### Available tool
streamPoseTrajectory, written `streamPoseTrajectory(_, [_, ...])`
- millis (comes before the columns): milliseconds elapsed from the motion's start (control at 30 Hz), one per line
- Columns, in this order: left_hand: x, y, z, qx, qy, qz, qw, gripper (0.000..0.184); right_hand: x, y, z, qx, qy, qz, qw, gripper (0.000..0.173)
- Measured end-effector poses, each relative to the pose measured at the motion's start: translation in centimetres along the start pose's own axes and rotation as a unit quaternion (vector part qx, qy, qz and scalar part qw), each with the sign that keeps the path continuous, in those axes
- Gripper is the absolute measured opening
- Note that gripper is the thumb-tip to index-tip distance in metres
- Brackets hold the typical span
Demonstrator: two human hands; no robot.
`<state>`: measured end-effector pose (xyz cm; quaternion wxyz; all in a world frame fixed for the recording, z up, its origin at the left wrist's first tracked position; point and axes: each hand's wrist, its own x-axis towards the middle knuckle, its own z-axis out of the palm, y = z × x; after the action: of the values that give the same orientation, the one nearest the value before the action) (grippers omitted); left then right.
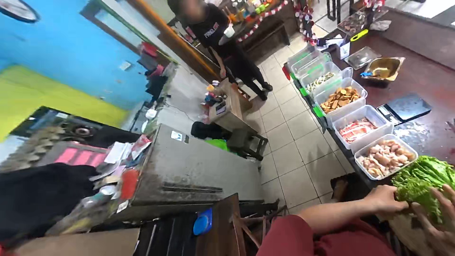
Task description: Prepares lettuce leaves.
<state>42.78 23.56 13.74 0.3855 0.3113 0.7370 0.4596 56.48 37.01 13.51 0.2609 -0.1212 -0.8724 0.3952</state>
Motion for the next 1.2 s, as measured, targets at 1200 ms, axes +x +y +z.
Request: streamPoseTrajectory(1200, [-14.9, -20.9, -52.7, 0.041, 0.123, -0.163, 0.978, 0.032, 24.8, -20.5, 42.6, 0.31, -0.31, 0.149, 0.886, 0.063])
